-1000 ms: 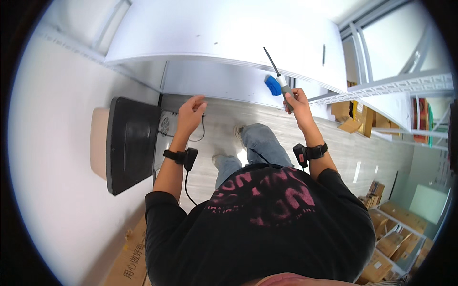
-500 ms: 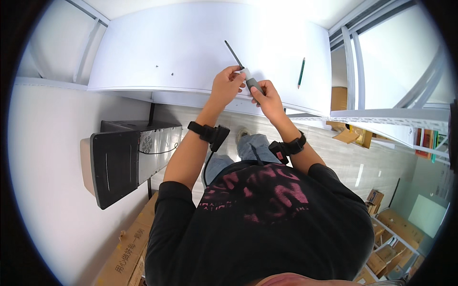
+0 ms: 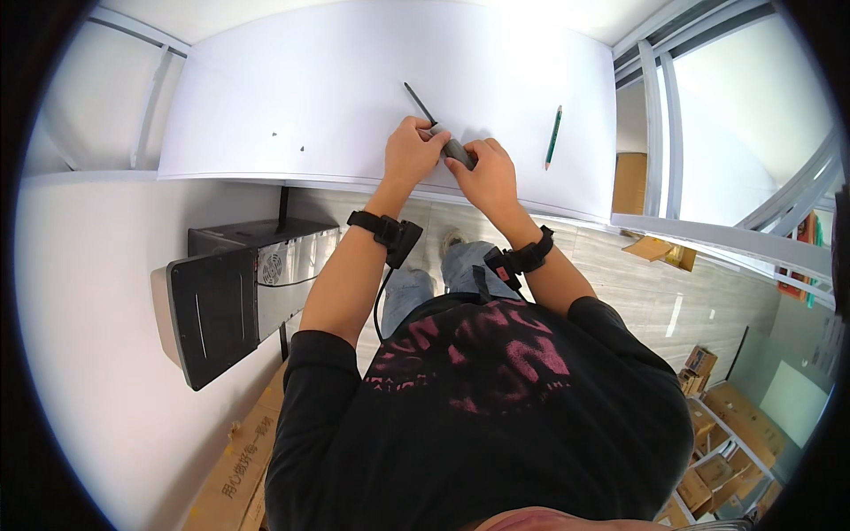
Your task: The person uses a screwdriver to tighten screws on the back panel of a wall-mounted electronic device. They then wipe the surface with a blue cloth and continue securing additional screws.
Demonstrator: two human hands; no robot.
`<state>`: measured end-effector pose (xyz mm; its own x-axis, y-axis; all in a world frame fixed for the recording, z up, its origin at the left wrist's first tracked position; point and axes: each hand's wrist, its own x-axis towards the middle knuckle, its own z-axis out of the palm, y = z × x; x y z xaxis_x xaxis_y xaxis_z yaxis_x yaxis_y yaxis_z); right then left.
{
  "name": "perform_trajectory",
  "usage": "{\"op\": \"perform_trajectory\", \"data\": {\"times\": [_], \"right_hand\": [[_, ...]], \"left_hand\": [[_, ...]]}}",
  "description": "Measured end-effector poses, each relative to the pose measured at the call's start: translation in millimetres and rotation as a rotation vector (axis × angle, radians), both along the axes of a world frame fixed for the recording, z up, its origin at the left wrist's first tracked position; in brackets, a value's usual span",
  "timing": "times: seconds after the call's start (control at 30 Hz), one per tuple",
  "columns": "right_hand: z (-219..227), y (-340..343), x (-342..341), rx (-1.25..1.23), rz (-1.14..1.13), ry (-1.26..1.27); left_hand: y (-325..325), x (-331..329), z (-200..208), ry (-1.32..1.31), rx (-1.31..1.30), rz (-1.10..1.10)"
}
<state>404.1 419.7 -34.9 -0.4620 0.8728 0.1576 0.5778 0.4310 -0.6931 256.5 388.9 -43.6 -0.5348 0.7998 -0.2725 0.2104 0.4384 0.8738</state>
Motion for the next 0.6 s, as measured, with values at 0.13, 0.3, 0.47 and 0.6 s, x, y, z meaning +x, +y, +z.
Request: {"op": "perform_trajectory", "data": {"times": [0.13, 0.3, 0.47, 0.6], "right_hand": [[0.0, -2.1, -2.8, -0.037, 0.006, 0.007], [3.3, -6.9, 0.5, -0.037, 0.048, -0.007], [4.6, -8.4, 3.7, -0.03, 0.069, -0.04], [3.2, -16.0, 4.9, 0.036, 0.053, -0.056]], "left_hand": [[-5.2, 0.4, 0.5, 0.02, 0.028, 0.034], [-18.9, 2.6, -6.4, -0.098, 0.102, 0.071], [-39.1, 7.5, 4.3, -0.108, 0.199, 0.055], [-61.3, 8.7, -2.0, -0.177, 0.291, 0.072]]}}
